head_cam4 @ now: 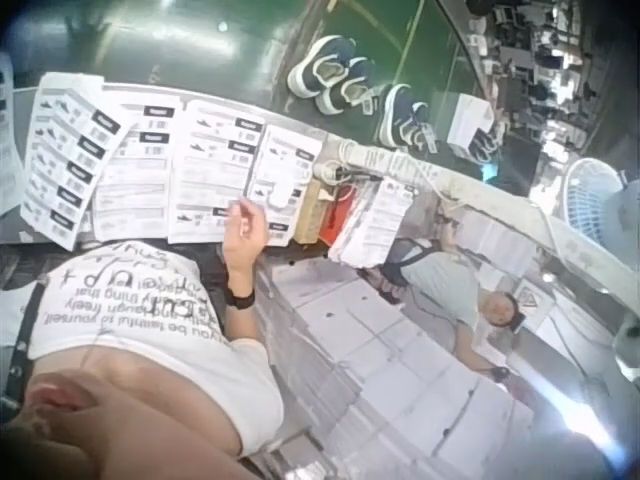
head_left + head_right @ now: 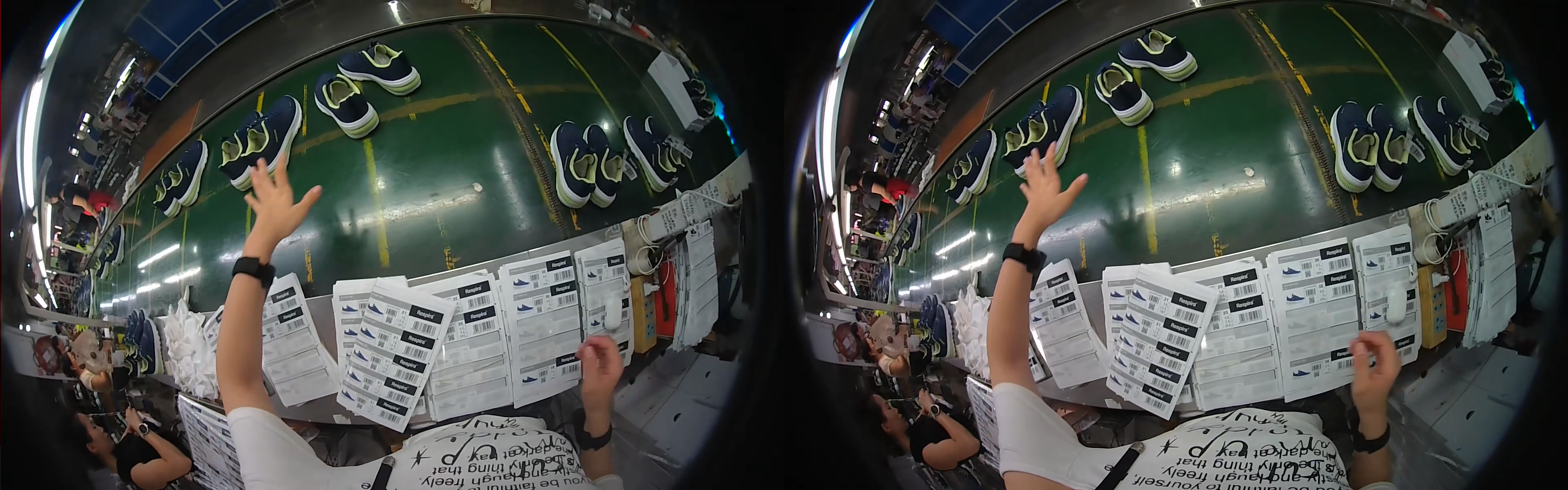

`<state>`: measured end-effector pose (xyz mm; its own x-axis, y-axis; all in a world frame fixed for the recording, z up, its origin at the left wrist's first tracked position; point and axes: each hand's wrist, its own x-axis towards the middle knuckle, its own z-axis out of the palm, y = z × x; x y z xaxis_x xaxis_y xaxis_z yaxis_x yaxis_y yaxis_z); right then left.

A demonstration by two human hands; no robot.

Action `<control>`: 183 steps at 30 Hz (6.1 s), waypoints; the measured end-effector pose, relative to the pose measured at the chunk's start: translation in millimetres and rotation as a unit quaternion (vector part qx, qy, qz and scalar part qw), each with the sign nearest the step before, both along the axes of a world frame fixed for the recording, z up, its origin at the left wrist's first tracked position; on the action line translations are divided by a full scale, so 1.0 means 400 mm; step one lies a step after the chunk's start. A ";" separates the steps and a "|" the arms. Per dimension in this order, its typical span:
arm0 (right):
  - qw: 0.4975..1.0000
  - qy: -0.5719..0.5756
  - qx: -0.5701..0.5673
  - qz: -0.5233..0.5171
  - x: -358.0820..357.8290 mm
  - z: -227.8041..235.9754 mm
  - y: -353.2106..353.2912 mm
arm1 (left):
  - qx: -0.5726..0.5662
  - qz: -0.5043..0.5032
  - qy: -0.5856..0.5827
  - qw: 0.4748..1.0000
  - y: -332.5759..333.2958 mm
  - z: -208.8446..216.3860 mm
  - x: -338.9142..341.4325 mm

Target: Checking shoe pairs against labels and scanning them at a quality control or shipping station.

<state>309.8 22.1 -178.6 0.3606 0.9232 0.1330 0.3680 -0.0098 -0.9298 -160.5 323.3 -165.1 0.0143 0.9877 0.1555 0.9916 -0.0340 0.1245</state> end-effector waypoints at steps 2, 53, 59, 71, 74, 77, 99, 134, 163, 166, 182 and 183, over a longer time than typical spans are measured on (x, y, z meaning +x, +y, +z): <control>0.979 -0.160 0.019 0.126 -0.055 0.031 0.055 | 0.005 -0.061 0.055 0.997 0.116 -0.028 0.116; 0.964 -0.201 -0.084 0.154 -0.063 0.053 0.098 | -0.205 -0.141 -0.318 0.915 -0.569 0.046 0.530; 0.982 -0.080 -0.100 0.140 -0.064 0.113 0.111 | -0.208 -0.076 -0.436 0.872 -0.571 0.020 0.525; 0.982 -0.051 -0.119 0.134 -0.063 0.181 0.125 | -0.220 -0.061 -0.456 0.860 -0.572 0.135 0.535; 0.982 -0.053 -0.099 0.149 -0.053 0.181 0.121 | -0.228 -0.087 -0.449 0.860 -0.577 0.141 0.529; 0.987 -0.025 -0.080 0.141 -0.054 0.171 0.110 | -0.250 -0.069 -0.465 0.846 -0.588 0.160 0.540; 0.980 0.170 -0.099 0.017 -0.013 0.086 0.043 | -0.200 0.162 -0.665 0.701 -0.690 0.001 0.443; 0.935 0.244 0.022 -0.255 0.061 0.108 -0.100 | -0.278 -0.031 -0.788 0.548 -0.571 0.098 0.499; 0.987 0.023 0.014 0.158 -0.087 -0.011 0.435 | -0.102 0.025 -0.358 0.928 0.019 -0.097 0.301; 0.993 -0.118 0.020 0.016 0.025 -0.002 0.289 | 0.023 -0.068 -0.255 0.964 -0.011 -0.073 0.348; 0.972 0.209 -0.102 -0.021 0.180 -0.023 0.033 | -0.429 -0.343 -0.461 0.697 -0.432 -0.050 0.960; 0.972 0.210 -0.102 -0.021 0.187 -0.025 0.028 | -0.503 -0.317 -0.483 0.643 -0.437 -0.063 0.959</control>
